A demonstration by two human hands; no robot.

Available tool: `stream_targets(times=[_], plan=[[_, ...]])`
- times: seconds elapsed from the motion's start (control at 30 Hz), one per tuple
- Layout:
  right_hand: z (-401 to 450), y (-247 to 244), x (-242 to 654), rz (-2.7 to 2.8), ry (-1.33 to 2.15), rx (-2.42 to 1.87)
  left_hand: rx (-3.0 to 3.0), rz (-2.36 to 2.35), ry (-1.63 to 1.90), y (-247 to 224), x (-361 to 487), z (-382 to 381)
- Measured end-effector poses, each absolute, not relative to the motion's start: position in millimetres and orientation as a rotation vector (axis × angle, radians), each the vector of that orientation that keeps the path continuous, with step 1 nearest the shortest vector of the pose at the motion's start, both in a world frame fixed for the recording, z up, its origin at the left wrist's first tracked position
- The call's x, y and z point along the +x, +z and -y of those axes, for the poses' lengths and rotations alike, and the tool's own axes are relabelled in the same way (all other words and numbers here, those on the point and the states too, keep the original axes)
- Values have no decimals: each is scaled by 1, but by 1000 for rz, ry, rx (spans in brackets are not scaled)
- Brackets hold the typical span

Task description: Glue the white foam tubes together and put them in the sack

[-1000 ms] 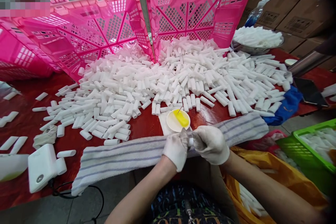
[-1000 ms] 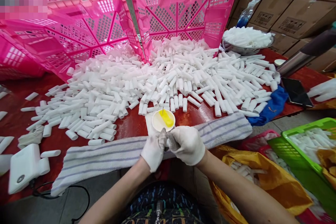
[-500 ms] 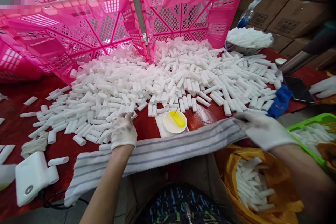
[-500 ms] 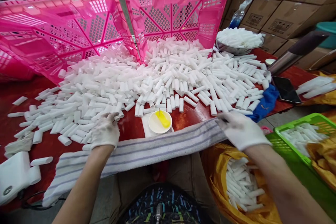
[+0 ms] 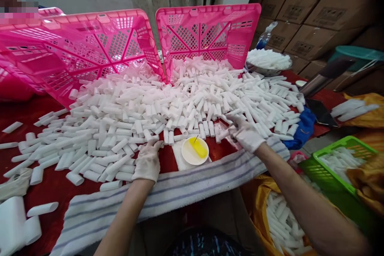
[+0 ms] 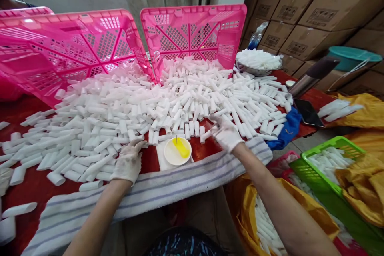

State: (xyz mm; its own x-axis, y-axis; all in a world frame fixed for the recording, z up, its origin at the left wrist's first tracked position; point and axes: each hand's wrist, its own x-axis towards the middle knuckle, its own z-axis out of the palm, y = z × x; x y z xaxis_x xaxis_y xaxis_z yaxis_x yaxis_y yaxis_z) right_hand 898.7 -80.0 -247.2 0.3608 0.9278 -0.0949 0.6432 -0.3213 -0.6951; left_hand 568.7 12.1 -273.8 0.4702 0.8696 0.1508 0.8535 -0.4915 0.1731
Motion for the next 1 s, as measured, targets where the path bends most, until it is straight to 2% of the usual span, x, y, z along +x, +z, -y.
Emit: stream_targets(times=[0.17,0.23,0.3,0.37,0.43,0.53,0.7,1.0], plan=[[105,-260,865,943,1443,-1502,2604,-1553,245,-277,580,-22],[102,-266,853,847,1554,-1408,2592,-1595,204,-272,585,-22],[95,-270,846,863,1498,-1442,2557,-1613,294,-266,587,-20],[85,-274,843,875,1412,-1462,2412,-1602,528,-261,587,-16],[77,-278,844,912,1312,-1494,2125,-1578,756,-260,586,-10],[74,-289,849,1117,1067,-1505,1725,-1477,874,-266,585,1],[80,-302,855,1363,789,-1335,1745,-1431,786,-276,586,18],[80,-291,855,1356,995,-1366,2173,-1575,417,-271,596,21]])
